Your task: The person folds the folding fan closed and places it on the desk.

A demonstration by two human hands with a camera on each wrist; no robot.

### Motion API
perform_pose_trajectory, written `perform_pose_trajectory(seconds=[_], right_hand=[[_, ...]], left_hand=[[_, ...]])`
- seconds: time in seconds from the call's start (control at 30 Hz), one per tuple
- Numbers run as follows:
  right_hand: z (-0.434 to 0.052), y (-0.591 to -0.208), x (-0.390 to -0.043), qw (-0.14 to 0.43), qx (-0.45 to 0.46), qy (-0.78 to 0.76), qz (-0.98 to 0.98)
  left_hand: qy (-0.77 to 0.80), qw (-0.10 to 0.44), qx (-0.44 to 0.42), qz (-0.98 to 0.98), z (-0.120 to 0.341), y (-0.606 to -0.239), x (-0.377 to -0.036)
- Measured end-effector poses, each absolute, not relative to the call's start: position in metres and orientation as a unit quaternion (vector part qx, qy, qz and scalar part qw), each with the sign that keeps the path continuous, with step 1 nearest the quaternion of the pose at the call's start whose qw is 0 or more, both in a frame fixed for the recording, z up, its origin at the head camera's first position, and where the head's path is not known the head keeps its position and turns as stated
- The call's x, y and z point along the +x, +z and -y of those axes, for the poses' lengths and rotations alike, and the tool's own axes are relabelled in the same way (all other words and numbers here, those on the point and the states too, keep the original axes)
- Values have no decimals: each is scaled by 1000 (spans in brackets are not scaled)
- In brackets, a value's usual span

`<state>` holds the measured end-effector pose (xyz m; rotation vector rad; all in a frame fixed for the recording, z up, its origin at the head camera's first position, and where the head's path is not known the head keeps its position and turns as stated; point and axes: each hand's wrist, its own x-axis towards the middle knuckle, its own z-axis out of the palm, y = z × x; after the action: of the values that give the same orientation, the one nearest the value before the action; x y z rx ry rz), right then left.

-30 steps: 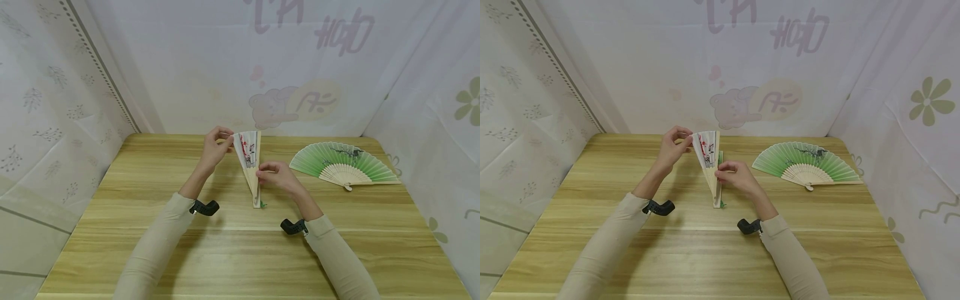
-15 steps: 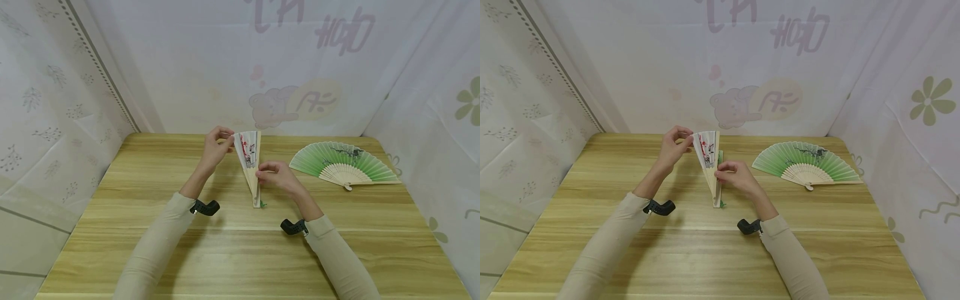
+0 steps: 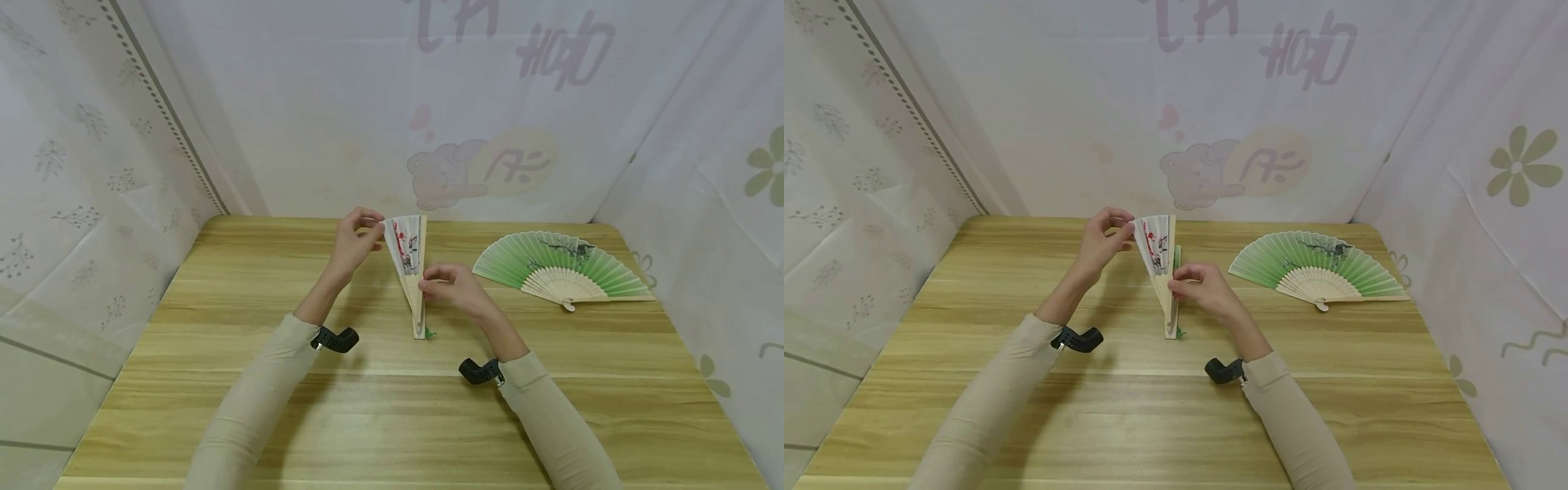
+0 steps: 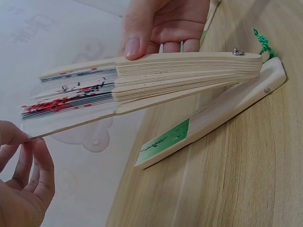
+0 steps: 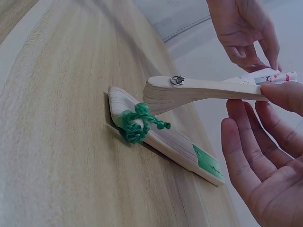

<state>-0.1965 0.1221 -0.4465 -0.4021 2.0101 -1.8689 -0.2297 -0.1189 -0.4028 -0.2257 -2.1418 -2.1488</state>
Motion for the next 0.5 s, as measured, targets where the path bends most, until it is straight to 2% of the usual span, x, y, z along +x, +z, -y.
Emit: perform_pose_trajectory(seconds=[0.5], right_hand=[[-122, -444, -196, 182, -142, -657, -718]], left_hand=[[-694, 8, -83, 715, 121, -405, -228]])
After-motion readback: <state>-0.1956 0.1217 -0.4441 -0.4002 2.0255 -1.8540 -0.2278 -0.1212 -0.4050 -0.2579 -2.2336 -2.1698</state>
